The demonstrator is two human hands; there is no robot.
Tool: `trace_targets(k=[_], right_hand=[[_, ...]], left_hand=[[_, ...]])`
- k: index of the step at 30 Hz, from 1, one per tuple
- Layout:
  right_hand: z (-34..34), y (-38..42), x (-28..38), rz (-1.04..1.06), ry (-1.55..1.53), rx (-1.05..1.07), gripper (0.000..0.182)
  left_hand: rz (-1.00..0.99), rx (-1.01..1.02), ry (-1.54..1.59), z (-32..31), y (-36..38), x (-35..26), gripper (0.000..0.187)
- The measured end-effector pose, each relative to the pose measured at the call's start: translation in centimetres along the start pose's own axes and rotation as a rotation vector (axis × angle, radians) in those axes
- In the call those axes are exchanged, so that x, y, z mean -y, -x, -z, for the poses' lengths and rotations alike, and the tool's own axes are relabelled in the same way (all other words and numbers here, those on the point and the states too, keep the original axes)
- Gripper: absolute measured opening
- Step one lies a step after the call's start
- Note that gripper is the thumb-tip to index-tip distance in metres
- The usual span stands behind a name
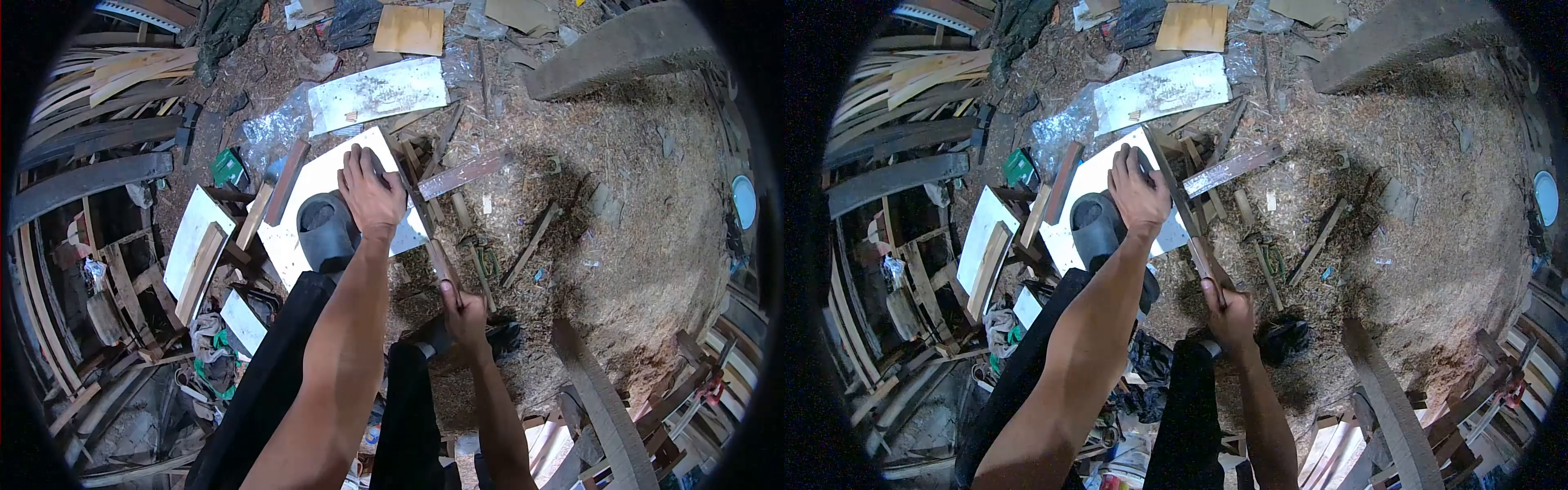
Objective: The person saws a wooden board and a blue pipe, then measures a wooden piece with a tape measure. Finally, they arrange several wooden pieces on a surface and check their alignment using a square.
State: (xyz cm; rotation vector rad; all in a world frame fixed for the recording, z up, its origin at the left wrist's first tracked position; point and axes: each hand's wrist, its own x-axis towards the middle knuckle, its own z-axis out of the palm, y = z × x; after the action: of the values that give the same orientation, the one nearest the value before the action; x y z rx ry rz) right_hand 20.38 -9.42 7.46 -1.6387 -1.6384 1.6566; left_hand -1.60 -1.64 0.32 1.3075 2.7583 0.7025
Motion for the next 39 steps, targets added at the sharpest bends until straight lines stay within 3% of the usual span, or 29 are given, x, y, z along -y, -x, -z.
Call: trace_targets(k=[6, 9, 12, 16, 19, 21, 23, 26, 30, 35, 39], right_hand=[[-0.4, -1.0, 1.8, 0.012, 0.047, -0.042, 0.052], [-0.2, -2.8, 3.3, -0.078, 0.053, 0.036, 0.051], [0.2, -0.5, 1.3, 0.06, 0.066, -0.013, 0.052], [1.8, 3.4, -0.4, -0.051, 0.214, -0.018, 0.051], [0.9, 2.5, -1.1, -0.015, 0.196, -0.104, 0.048], [-0.6, -0.9, 1.5, 0.188, 0.106, -0.09, 0.047], [-1.6, -3.4, 3.6, -0.007, 0.056, -0.03, 0.05], [-2.1, -3.7, 2.9, 0.068, 0.125, -0.045, 0.05], [-0.2, -1.4, 3.3, 0.082, -0.015, -0.059, 0.049], [1.4, 3.6, -0.9, -0.03, 0.268, -0.009, 0.041], [0.4, 1.1, 0.9, -0.01, 0.204, -0.07, 0.041]], left_hand=[[-0.002, 0.025, -0.015, 0.0, 0.2, -0.1, 0.051], [-0.01, 0.036, 0.015, -0.3, 0.2, 0.4, 0.056], [-0.007, 0.046, 0.005, -0.4, 0.3, 0.5, 0.056], [-0.017, 0.053, -0.002, -0.3, 0.1, 0.7, 0.056], [0.001, 0.08, -0.029, -0.1, 0.2, 0.3, 0.057], [-0.017, 0.068, -0.02, -0.2, 0.1, 0.3, 0.058], [-0.044, 0.058, -0.029, -0.4, 0.3, 0.7, 0.058], [-0.031, 0.069, -0.008, -0.6, 0.3, 0.8, 0.055], [-0.024, 0.06, 0.005, -0.3, -0.2, 0.5, 0.056], [-0.018, 0.06, -0.02, -0.4, 0.2, 0.8, 0.057], [-0.036, 0.046, -0.001, -0.6, 0.3, 0.8, 0.058]])
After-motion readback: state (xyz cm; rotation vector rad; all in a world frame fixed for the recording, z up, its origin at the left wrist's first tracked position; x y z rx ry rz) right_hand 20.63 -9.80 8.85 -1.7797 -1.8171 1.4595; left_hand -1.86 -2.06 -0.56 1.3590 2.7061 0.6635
